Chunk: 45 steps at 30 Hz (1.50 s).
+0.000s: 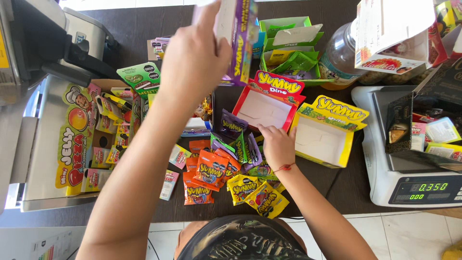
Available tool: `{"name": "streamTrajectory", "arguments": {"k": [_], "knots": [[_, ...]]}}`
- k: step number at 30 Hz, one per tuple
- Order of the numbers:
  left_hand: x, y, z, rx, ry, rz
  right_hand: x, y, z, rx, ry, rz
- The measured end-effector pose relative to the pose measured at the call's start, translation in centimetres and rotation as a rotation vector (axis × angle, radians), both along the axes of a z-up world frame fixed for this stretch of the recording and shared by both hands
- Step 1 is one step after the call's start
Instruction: The person sorts various snack and candy packets by hand into cardboard display boxes on a store counter. They pick up individual packets from the counter, group them by brand, and place them into the correct open boxes, moving boxes around the workspace near a digital scale.
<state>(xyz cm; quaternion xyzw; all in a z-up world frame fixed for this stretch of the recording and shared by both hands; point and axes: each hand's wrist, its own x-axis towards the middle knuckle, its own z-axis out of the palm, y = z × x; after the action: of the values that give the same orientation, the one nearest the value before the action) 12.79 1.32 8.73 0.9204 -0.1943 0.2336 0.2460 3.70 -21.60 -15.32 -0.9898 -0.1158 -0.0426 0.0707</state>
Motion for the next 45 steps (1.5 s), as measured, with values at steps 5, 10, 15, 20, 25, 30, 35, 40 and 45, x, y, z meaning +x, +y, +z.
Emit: {"name": "streamTrajectory", "arguments": {"k": [5, 10, 15, 20, 25, 30, 35, 40, 45], "knots": [[-1.7, -4.1, -0.9, 0.039, 0.280, 0.100, 2.9, 1.8, -0.4, 0.121, 0.058, 0.148], [0.8, -6.3, -5.2, -0.102, 0.218, 0.080, 2.2, 1.4, 3.9, 0.572, -0.042, 0.148], [2.0, -8.4, -4.4, -0.262, 0.419, -0.052, -0.3, 0.4, 9.4, 1.252, 0.036, 0.127], [3.0, -9.3, -2.6, -0.351, 0.974, -0.091, 2.0, -0.9, 8.8, 0.802, -0.031, 0.094], [4.0, -6.8, -3.2, -0.351, 1.058, -0.242, 4.6, -1.7, 4.4, 0.618, -0.150, 0.111], [5.2, -4.0, -6.9, -0.384, 0.774, -0.626, 4.9, 0.6, 2.9, 0.596, -0.256, 0.094], [7.2, -0.1, -9.2, -0.575, 0.527, -0.299, 4.5, 1.6, 1.1, 0.779, -0.124, -0.091], [9.1, 1.5, -11.6, -0.311, 0.723, 0.094, 4.0, 3.5, 4.1, 0.587, 0.131, -0.240], [11.5, -0.1, -12.7, -0.037, 0.875, 0.061, 3.6, 4.4, 4.4, 0.784, 0.380, -0.330]]}}
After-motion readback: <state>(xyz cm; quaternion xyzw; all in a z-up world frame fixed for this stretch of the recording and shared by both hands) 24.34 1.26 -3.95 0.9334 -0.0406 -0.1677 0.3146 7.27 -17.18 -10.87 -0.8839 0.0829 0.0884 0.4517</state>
